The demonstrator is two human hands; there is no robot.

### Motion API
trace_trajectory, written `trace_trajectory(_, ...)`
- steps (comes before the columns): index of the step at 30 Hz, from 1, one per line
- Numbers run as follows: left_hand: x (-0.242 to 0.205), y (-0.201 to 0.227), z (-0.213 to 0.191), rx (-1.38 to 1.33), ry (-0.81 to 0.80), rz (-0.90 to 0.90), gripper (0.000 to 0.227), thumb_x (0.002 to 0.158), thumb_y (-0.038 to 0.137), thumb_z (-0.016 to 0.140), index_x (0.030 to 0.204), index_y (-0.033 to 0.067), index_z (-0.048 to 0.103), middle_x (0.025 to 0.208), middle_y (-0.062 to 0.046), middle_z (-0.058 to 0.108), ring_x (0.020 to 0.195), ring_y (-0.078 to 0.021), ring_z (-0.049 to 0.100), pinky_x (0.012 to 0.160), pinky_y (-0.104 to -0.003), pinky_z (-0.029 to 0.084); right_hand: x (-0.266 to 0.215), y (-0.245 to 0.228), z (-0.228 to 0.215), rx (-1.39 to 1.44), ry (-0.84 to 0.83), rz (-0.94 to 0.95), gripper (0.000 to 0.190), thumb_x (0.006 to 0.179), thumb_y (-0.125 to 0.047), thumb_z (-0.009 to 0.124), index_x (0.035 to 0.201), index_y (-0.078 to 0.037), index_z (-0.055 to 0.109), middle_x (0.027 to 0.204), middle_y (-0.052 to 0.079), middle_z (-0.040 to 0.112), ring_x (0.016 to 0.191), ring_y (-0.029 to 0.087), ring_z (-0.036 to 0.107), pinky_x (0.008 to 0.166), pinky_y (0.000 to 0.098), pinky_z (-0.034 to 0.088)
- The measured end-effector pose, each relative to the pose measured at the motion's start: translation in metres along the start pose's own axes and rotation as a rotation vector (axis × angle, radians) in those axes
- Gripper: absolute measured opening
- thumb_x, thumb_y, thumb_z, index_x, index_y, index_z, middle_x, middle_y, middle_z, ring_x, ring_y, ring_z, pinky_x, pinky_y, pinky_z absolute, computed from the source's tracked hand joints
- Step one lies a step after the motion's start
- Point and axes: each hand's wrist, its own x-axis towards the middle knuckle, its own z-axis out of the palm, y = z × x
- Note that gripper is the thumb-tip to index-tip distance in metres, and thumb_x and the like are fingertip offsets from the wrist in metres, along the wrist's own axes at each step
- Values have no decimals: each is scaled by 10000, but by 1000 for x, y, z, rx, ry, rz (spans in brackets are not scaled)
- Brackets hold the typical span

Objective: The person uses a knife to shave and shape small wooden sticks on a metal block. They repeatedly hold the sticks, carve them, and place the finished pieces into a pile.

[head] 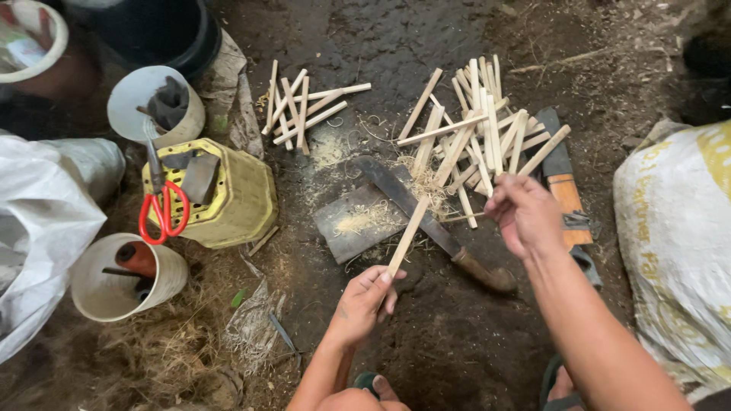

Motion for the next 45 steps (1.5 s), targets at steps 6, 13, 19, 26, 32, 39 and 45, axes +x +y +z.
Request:
trace_trajectory(6, 3, -1, 9, -81, -29, 18, 341, 1083, 318, 491, 1170, 43, 673, 663, -15, 614, 495, -68, 454, 470, -225, 356, -37, 30, 33, -176, -201, 220, 325, 939, -182, 579, 1230, -59, 656, 1117, 97, 729, 903, 160, 717, 826, 329, 579)
trace_trajectory(13, 2, -4, 20, 294, -78, -100, 251, 993, 265, 644, 1007, 17, 680, 817, -62, 755, 637, -106, 658, 594, -289, 540, -39, 31, 45, -365, -98, 220, 220, 1007, -164, 606, 1093, 10, 708, 961, 131, 756, 835, 220, 671, 784, 369, 549)
trace_trajectory(19, 2, 19, 7, 730, 248, 112, 209, 923, 261, 733, 967, 57, 735, 837, -78, 758, 774, -242, 716, 720, -375, 563, -11, -23, 7, -303, 38, -111, 212, 1038, -204, 594, 1115, -24, 676, 959, 71, 744, 863, 148, 711, 795, 292, 568)
trace_trajectory(26, 15, 5, 34, 753, 155, 78, 247, 941, 265, 704, 1081, 64, 735, 809, -111, 696, 723, -262, 667, 694, -388, 534, -36, 55, 25, -268, -170, 42, 280, 1067, -202, 655, 1141, 68, 663, 928, 86, 673, 790, 159, 624, 720, 321, 536)
trace_trajectory(32, 28, -12, -3, 210, 257, -4, 162, 946, 174, 680, 1025, 33, 685, 783, -48, 727, 668, -145, 676, 612, -312, 559, -11, 74, -10, -317, -79, 277, 351, 1037, -289, 540, 1265, -34, 621, 997, 99, 715, 823, 187, 693, 708, 328, 553)
trace_trajectory(39, 133, 86, -98, 325, 561, 154, 186, 1009, 180, 596, 952, 15, 661, 741, -62, 683, 621, -152, 612, 582, -331, 509, -11, 109, -20, -357, -88, 346, 358, 1008, -270, 590, 1244, -8, 655, 1021, 120, 735, 820, 191, 707, 711, 313, 548)
trace_trajectory(45, 161, 119, -115, 667, 826, 322, 366, 968, 329, 717, 1071, -20, 679, 935, -134, 707, 855, -229, 643, 790, -371, 532, 9, 94, -31, -667, 10, 48, 355, 971, -282, 660, 1202, -15, 698, 973, 107, 756, 815, 196, 704, 702, 336, 542)
